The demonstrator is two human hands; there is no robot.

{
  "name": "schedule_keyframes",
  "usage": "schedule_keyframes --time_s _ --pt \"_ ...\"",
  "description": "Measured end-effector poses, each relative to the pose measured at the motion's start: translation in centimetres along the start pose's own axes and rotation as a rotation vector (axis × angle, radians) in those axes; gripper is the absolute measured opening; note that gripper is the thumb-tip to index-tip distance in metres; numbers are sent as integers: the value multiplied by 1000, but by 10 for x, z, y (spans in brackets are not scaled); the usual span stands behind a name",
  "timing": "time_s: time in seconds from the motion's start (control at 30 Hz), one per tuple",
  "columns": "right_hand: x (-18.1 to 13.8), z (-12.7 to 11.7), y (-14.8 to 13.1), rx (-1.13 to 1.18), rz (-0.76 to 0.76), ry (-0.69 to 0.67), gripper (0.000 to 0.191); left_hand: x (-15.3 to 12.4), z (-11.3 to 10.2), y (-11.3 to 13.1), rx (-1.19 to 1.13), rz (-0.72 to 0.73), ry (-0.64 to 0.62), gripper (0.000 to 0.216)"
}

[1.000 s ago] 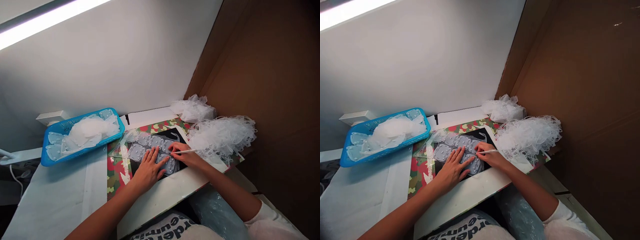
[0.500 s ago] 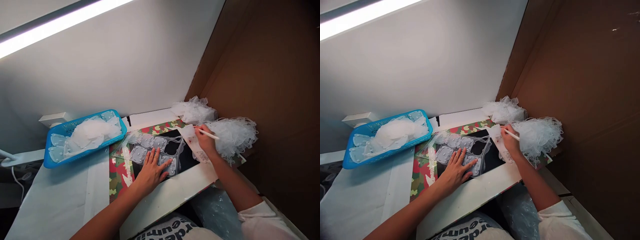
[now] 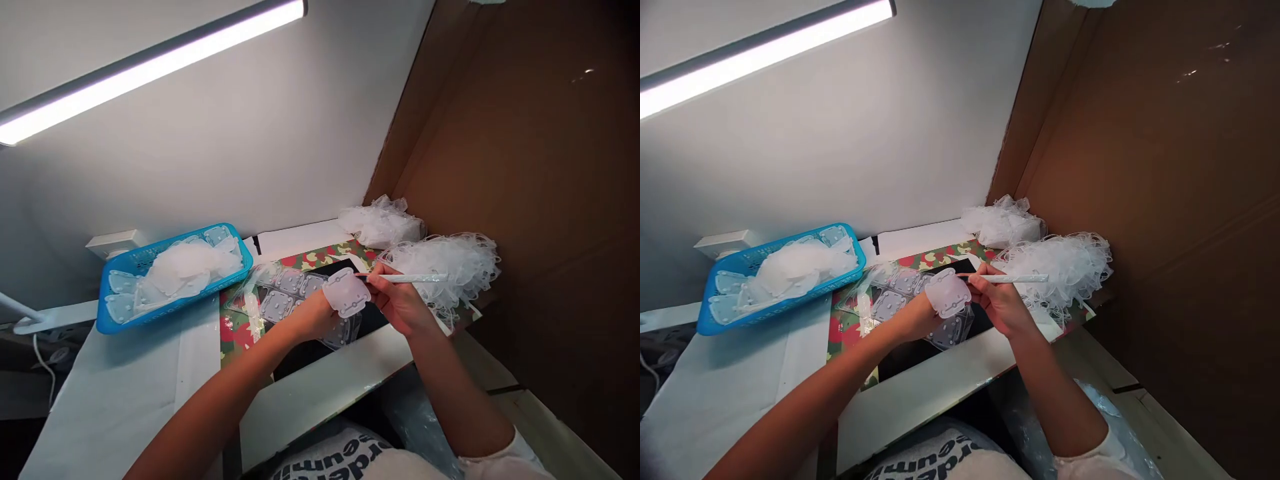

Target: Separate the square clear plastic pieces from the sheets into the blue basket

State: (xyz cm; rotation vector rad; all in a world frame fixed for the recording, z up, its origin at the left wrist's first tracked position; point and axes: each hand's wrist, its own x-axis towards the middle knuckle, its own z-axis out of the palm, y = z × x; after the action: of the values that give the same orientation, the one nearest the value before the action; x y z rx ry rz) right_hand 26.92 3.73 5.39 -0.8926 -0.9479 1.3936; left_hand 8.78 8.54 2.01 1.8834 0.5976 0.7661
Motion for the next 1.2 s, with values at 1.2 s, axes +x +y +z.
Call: schedule_keyframes --time_s 1.2 --pt "92 -15 79 -163 66 -10 36 -59 -12 29 -1489 -368 145 71"
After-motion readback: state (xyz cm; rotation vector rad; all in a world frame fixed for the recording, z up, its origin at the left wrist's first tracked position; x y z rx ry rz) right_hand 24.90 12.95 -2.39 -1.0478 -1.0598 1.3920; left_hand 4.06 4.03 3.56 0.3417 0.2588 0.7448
